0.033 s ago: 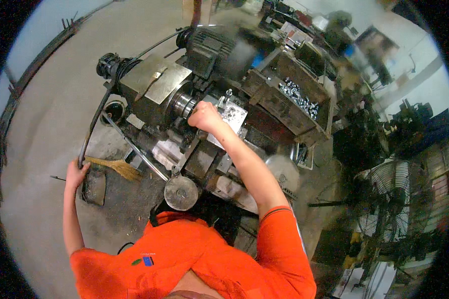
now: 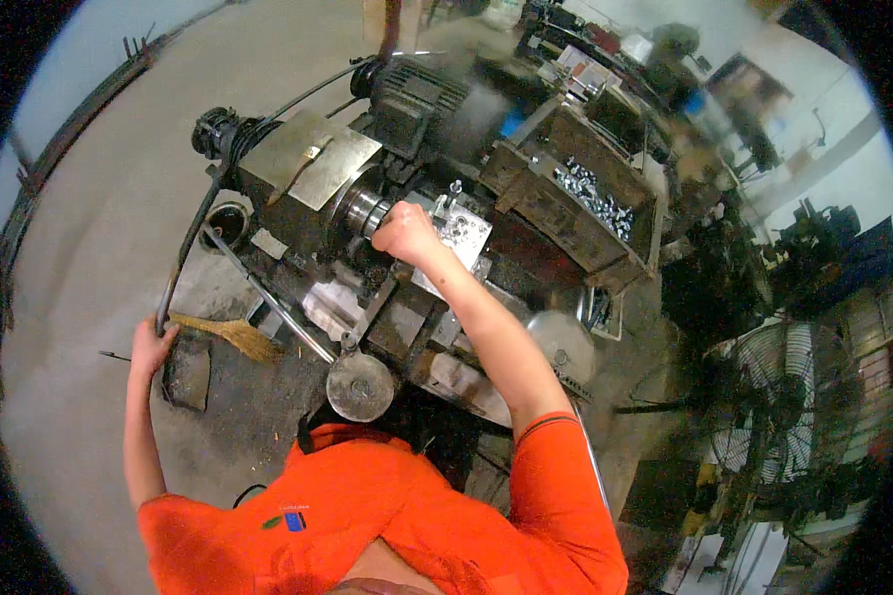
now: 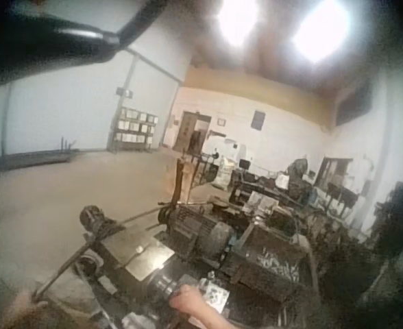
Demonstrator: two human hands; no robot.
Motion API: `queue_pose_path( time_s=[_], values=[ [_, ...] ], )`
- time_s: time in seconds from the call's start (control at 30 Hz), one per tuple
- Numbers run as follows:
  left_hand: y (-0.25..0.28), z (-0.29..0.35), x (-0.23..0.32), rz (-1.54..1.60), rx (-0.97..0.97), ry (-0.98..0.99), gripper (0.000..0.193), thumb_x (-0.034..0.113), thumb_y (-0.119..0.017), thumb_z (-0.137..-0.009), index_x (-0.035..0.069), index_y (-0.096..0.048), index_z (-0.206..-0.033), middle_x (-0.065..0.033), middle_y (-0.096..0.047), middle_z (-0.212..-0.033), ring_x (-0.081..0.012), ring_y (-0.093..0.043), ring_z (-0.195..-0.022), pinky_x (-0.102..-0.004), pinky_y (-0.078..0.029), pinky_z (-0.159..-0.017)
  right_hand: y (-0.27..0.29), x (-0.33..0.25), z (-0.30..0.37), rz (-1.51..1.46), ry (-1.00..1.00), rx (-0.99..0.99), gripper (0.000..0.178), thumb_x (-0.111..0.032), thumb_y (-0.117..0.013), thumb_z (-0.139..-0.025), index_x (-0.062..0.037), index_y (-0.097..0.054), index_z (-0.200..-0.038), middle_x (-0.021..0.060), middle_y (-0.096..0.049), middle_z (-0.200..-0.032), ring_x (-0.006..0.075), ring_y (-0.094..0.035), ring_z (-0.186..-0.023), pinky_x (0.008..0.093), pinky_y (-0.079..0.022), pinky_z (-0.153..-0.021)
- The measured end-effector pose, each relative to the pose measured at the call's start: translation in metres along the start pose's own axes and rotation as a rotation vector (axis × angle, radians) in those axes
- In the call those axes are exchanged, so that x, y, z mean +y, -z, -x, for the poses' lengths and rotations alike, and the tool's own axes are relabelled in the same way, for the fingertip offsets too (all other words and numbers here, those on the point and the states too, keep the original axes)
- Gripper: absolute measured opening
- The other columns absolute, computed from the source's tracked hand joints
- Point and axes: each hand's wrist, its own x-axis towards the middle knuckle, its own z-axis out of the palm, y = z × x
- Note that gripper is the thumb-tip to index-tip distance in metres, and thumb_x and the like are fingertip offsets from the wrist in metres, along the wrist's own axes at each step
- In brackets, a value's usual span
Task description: The person operates a metal lathe, repeatedly loading small metal parts into the chuck, engaging the machine, and removing the finished parts. They place the processed parts into a nearby container.
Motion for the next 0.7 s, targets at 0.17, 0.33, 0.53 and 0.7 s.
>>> queue_pose_path(
  time_s=[0.17, 0.33, 0.53, 0.7],
  values=[
    [-0.004, -0.008, 0.002, -0.231, 0.003, 0.038, 0.027, 0.022, -0.067, -0.073, -0.002, -0.057, -0.082, -0.0215, -0.058, -0.071, -0.0395, -0.058, -0.072, -0.0436, -0.046, -0.062, 0.001, -0.011, 0.000, -0.045, 0.037, 0.121, 0.024, -0.019, -0.061, -0.055, 0.0047, -0.058, -0.057, 0.0262, -0.056, -0.063, 0.0399, -0.060, -0.066, 0.0421, -0.048, -0.063],
    [0.030, -0.047, -0.030, -0.454, -0.038, 0.052, 0.017, 0.016, -0.060, -0.076, 0.000, -0.055, -0.080, -0.0191, -0.061, -0.075, -0.0360, -0.060, -0.072, -0.0444, -0.048, -0.063, -0.006, 0.000, 0.005, -0.032, 0.080, 0.227, 0.025, -0.022, -0.059, -0.054, 0.0029, -0.057, -0.056, 0.0241, -0.056, -0.063, 0.0394, -0.057, -0.065, 0.0418, -0.046, -0.062],
    [0.044, -0.126, -0.118, -0.750, 0.179, -0.217, 0.005, 0.009, -0.056, -0.072, 0.005, -0.053, -0.074, -0.0146, -0.060, -0.065, -0.0320, -0.061, -0.064, -0.0432, -0.048, -0.059, -0.014, -0.003, 0.001, -0.075, 0.051, 0.339, 0.027, -0.023, -0.059, -0.053, 0.0035, -0.060, -0.060, 0.0250, -0.056, -0.065, 0.0386, -0.059, -0.068, 0.0415, -0.047, -0.064],
    [0.034, -0.129, -0.094, -0.530, 0.106, 0.176, 0.019, 0.016, -0.057, -0.075, 0.006, -0.062, -0.091, -0.0176, -0.064, -0.083, -0.0353, -0.062, -0.078, -0.0436, -0.050, -0.068, -0.002, -0.006, 0.032, -0.097, 0.116, 0.373, 0.018, -0.020, -0.061, -0.055, -0.0064, -0.066, -0.066, 0.0220, -0.053, -0.118, 0.0375, -0.058, -0.092, 0.0368, -0.047, -0.080]
  ],
)
